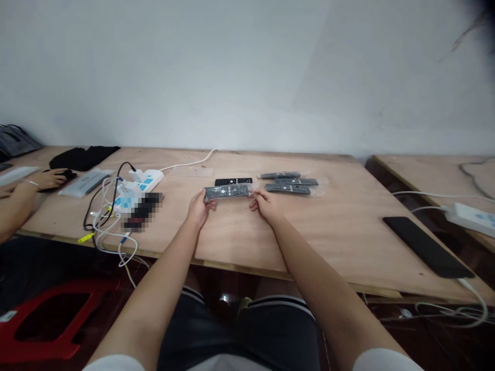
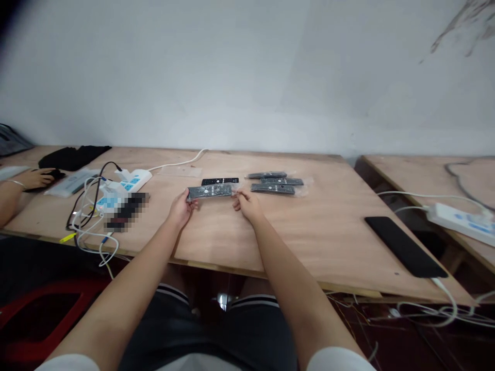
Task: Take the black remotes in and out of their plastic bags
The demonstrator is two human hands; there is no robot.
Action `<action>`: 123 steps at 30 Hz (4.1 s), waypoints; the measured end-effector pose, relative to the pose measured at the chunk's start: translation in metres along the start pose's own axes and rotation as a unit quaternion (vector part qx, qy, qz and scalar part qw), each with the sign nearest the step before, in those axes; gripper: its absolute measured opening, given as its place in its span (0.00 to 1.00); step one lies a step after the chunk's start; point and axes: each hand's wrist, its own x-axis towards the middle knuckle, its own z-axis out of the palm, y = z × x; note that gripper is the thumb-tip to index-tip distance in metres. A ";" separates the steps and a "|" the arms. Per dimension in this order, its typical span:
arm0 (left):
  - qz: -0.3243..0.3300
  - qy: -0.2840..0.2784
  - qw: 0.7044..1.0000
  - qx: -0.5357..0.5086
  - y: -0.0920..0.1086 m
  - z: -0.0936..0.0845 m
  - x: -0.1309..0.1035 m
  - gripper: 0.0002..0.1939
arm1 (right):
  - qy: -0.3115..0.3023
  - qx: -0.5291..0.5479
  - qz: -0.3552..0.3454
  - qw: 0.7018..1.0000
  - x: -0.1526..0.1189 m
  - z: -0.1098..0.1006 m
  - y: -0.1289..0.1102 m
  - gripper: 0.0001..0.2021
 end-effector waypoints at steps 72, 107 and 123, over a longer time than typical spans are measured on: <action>0.063 -0.062 0.994 0.065 -0.010 -0.003 -0.006 0.25 | 0.014 0.081 0.005 0.997 -0.010 -0.011 -0.013 0.27; 0.110 -0.120 0.978 0.131 -0.019 -0.002 -0.011 0.26 | 0.012 0.100 -0.010 0.995 -0.010 -0.012 -0.009 0.27; 0.094 -0.085 0.977 0.173 -0.017 -0.005 -0.009 0.27 | 0.007 0.108 -0.024 0.994 -0.006 -0.013 -0.003 0.25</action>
